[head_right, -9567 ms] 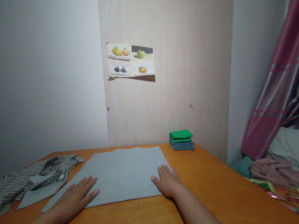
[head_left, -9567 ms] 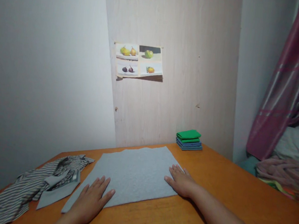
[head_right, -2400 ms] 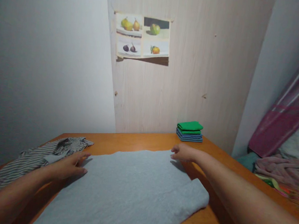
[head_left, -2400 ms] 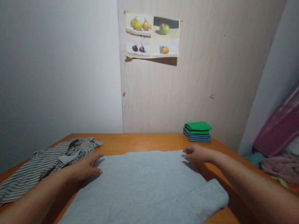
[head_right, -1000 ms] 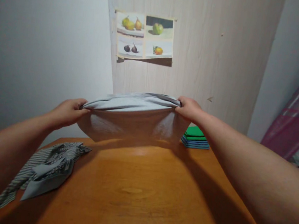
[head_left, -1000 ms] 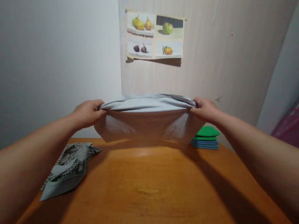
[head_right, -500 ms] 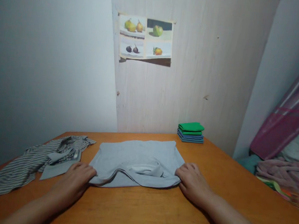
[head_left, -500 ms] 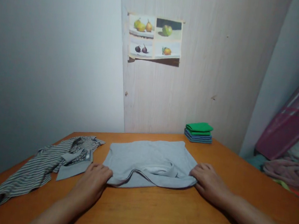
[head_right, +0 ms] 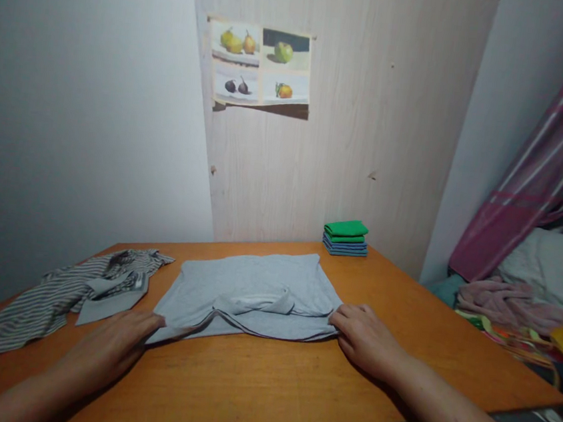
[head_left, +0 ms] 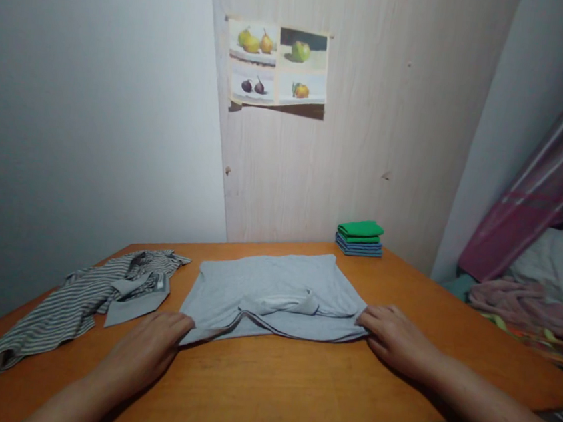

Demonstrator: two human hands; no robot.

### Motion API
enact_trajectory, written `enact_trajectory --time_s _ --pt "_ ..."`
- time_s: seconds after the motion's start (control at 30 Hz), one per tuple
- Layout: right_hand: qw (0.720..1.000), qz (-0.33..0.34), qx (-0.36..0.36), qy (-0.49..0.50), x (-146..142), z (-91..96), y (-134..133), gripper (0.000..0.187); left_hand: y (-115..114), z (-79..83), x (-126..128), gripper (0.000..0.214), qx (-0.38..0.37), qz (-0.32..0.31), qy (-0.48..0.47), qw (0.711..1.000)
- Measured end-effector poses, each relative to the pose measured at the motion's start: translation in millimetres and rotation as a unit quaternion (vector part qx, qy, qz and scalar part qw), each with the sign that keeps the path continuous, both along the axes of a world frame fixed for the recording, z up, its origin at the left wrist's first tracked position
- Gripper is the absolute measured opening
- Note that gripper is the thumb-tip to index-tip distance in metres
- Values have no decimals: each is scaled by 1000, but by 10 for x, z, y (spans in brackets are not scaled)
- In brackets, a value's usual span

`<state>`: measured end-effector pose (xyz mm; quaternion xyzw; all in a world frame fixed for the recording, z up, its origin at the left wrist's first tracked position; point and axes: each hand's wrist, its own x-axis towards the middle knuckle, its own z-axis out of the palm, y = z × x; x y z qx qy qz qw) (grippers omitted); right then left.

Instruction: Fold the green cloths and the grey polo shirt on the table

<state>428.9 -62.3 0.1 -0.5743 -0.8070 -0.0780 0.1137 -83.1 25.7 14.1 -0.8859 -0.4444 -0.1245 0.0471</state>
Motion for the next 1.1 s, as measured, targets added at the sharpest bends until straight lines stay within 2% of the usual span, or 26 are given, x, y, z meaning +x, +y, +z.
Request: enact_trajectory --time_s 0.1,0.2,0.37,0.43,0.5,0.57,0.63,0.7,0.8,0.93,1.1 --pt "1000 4 -14 16 60 16 -113 25 -31 -43 -76 43 11 -17 -26 999" --pt "1000 6 -21 12 96 55 -177 21 -64 -37 -101 36 8 -27 -52 998" --pt "998 -25 -49 25 194 112 -199 22 -126 41 -165 27 -64 -9 -105 992" --pt "994 -34 -82 65 241 145 -180 20 -165 82 -186 25 -125 9 -162 979" --pt "984 -37 -115 129 261 179 -147 19 -218 131 -172 22 -186 31 -238 953" --pt "974 -35 -120 191 239 202 -109 25 -279 184 -118 27 -219 57 -301 926" --pt "968 -24 -116 222 186 199 -75 30 -324 224 -45 35 -236 73 -320 914" --pt "965 -20 -134 223 130 171 -42 31 -329 235 14 39 -255 67 -295 918" --pt "960 -42 -168 220 94 113 39 33 -232 201 54 43 -267 45 -237 933" --pt "942 -38 -153 296 44 105 280 35 31 174 161 42 -216 44 -231 948" --pt "897 -48 -124 422 -312 157 690 27 326 219 655 39 -168 35 -282 944"
